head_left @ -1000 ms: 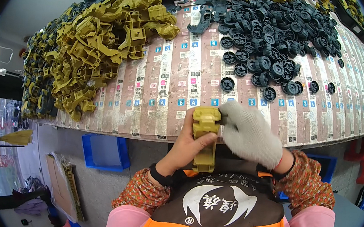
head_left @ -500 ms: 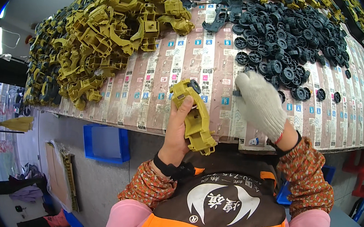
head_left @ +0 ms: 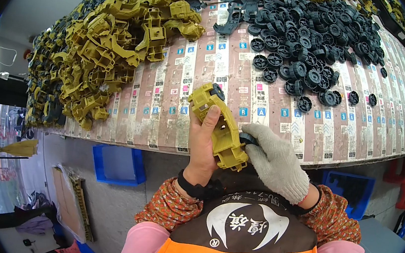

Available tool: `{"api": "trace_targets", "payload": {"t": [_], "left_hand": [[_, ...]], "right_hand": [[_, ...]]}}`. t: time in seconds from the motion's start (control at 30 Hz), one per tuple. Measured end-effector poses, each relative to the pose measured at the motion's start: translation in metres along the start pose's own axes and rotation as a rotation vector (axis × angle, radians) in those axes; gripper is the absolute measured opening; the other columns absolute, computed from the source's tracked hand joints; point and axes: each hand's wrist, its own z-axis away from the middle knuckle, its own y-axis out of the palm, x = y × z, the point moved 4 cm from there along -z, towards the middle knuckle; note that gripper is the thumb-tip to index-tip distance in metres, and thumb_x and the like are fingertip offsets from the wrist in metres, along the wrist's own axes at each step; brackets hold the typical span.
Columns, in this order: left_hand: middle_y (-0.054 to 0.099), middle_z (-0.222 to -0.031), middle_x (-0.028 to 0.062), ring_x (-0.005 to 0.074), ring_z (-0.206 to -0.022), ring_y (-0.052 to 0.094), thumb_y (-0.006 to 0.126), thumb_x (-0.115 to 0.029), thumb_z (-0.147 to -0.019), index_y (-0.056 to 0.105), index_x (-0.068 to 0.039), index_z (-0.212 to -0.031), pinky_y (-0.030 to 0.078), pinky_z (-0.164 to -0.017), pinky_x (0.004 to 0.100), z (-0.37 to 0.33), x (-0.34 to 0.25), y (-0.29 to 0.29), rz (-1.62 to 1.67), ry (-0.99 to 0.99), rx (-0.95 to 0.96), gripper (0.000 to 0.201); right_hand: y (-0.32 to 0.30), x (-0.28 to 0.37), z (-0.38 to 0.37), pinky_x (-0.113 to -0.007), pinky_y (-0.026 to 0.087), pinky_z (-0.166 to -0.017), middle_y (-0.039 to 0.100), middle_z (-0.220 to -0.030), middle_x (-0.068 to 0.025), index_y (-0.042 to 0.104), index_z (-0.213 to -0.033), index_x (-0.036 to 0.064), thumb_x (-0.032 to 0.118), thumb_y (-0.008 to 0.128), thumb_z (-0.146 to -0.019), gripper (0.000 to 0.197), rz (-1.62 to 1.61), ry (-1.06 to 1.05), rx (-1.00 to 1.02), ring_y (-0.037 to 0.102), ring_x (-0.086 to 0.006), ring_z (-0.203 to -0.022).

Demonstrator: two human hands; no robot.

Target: The person sits at a table covered with yellow plastic housings and dark grey wheels. They repeatedly pick up a yellow housing, insert a wheel into a designated slot, and place the assembled unit back onto the table. The process is repetitive and involves handling the parts one at a time.

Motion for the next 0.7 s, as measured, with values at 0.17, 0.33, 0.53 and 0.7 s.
{"api": "trace_targets", "payload": {"t": [0.17, 0.33, 0.53, 0.7], "left_hand": [[0.063, -0.116, 0.0034, 0.0149, -0.1, 0.068, 0.072, -0.021, -0.106, 0.046, -0.012, -0.143, 0.062, -0.084, 0.0333, 0.001, -0.001, -0.001, -0.065, 0.075, -0.016, 0.046], [0.062, -0.124, 0.0041, 0.0149, -0.109, 0.066, 0.076, -0.014, -0.102, 0.042, -0.01, -0.15, 0.058, -0.095, 0.0327, 0.008, -0.005, 0.004, -0.127, 0.242, 0.024, 0.059], [0.054, -0.142, 0.0085, 0.0197, -0.126, 0.06, 0.084, -0.01, -0.094, 0.033, -0.008, -0.158, 0.052, -0.107, 0.0361, 0.022, 0.001, 0.014, -0.313, 0.457, 0.122, 0.082], [0.052, -0.145, 0.0099, 0.0204, -0.128, 0.059, 0.083, -0.007, -0.094, 0.032, -0.007, -0.157, 0.051, -0.108, 0.0363, 0.025, 0.005, 0.017, -0.351, 0.577, 0.248, 0.082]], "right_hand": [[-0.002, 0.007, 0.004, -0.047, 0.059, -0.075, 0.074, -0.1, -0.0262, 0.06, -0.134, -0.0003, 0.0, 0.064, -0.096, 0.038, 0.02, -0.01, 0.008, 0.075, -0.0452, -0.089], [-0.001, 0.004, 0.016, -0.052, 0.057, -0.071, 0.073, -0.096, -0.0271, 0.057, -0.135, -0.0024, 0.001, 0.064, -0.092, 0.044, 0.127, -0.028, 0.036, 0.073, -0.046, -0.082], [0.001, 0.014, 0.02, -0.056, 0.056, -0.069, 0.07, -0.085, -0.0285, 0.053, -0.137, -0.004, 0.004, 0.064, -0.083, 0.056, 0.23, 0.004, 0.108, 0.071, -0.0494, -0.077], [-0.001, 0.015, 0.017, -0.058, 0.056, -0.069, 0.069, -0.083, -0.0293, 0.057, -0.131, -0.0054, 0.007, 0.064, -0.082, 0.051, 0.223, 0.085, 0.166, 0.071, -0.0494, -0.077]]}}
